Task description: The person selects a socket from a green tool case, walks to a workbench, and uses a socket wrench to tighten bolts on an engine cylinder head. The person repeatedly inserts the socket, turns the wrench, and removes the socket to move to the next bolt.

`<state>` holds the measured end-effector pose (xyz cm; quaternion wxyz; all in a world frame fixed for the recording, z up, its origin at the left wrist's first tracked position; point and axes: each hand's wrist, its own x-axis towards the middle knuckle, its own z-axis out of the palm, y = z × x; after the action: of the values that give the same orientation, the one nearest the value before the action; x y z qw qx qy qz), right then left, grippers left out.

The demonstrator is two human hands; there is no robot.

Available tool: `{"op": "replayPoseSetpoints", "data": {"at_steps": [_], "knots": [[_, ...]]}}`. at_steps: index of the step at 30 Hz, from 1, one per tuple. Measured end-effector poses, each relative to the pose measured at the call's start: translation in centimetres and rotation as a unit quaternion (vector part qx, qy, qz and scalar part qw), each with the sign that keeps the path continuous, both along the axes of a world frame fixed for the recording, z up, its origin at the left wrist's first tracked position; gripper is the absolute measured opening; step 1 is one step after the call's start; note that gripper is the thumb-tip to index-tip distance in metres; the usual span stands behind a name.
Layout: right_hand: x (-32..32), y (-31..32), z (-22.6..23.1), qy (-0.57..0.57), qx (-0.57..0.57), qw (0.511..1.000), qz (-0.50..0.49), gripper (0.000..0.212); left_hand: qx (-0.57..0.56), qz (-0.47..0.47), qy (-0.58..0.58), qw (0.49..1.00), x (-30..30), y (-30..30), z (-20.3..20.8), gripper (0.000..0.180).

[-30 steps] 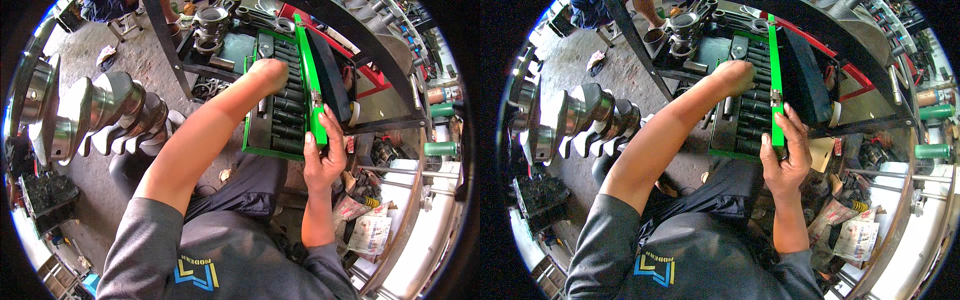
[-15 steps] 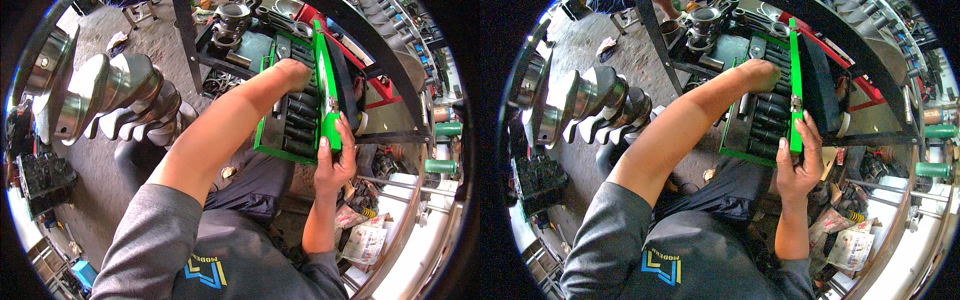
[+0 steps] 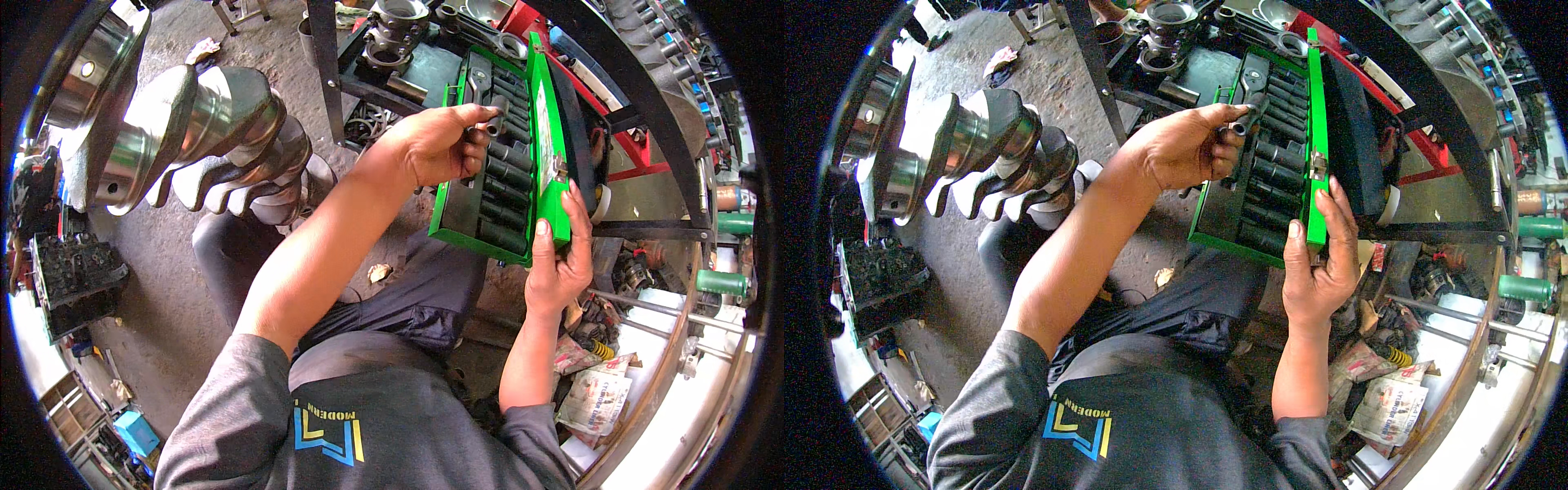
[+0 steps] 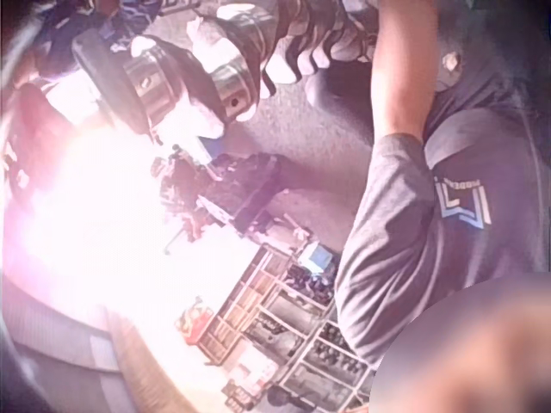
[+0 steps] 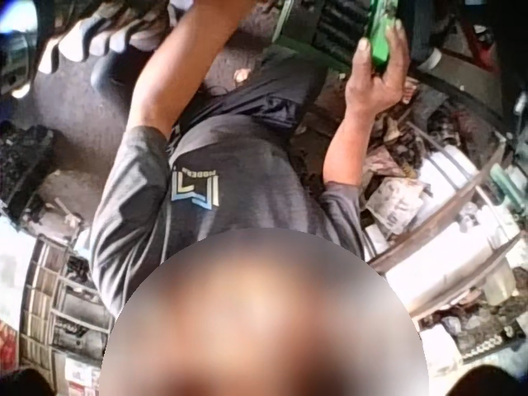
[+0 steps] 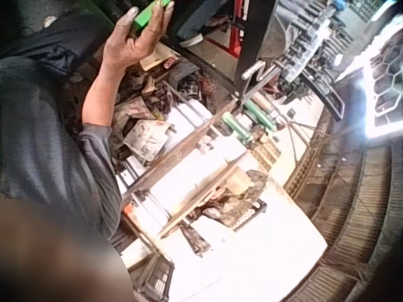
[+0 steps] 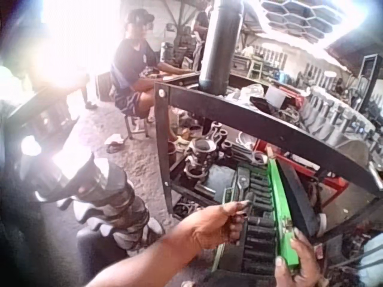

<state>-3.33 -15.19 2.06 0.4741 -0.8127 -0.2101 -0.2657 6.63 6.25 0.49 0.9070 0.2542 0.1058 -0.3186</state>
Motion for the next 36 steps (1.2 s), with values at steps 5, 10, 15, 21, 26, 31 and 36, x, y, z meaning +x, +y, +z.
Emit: {"op": "replayPoseSetpoints", "data": {"at_steps": [5,10,15,21,26,31,36], "knots": [[-0.1,-0.2,0.2,0.006,-0.002,1.0,0.0,0.043,-0.035,-0.006,-0.008,0.999,-1.6,0.0,0.5,0.015],[-0.3,-0.3,0.3,0.015,0.005,1.0,0.001,0.044,-0.005,0.019,-0.022,1.0,-2.0,-0.1,0.6,0.017],[-0.2,-0.5,0.4,0.005,-0.005,1.0,-0.003,0.045,0.678,0.074,-0.39,0.619,-0.5,1.6,0.5,0.028],[0.0,-0.4,0.1,-0.004,0.0,1.0,-0.008,0.045,0.74,0.03,-0.577,0.344,3.4,-1.0,-1.0,0.017],[0.0,-0.4,0.1,-0.007,-0.019,1.0,-0.015,0.045,0.744,-0.019,-0.583,0.326,5.5,-5.6,-2.3,0.014],[-0.1,-0.5,-0.2,-0.005,-0.007,1.0,-0.017,0.045,0.731,-0.035,-0.549,0.404,5.4,-4.7,-3.8,0.018],[-0.2,-0.4,-0.5,0.016,0.031,0.999,-0.006,0.045,0.762,0.053,-0.513,0.391,7.8,-2.5,-4.4,0.016]]}}
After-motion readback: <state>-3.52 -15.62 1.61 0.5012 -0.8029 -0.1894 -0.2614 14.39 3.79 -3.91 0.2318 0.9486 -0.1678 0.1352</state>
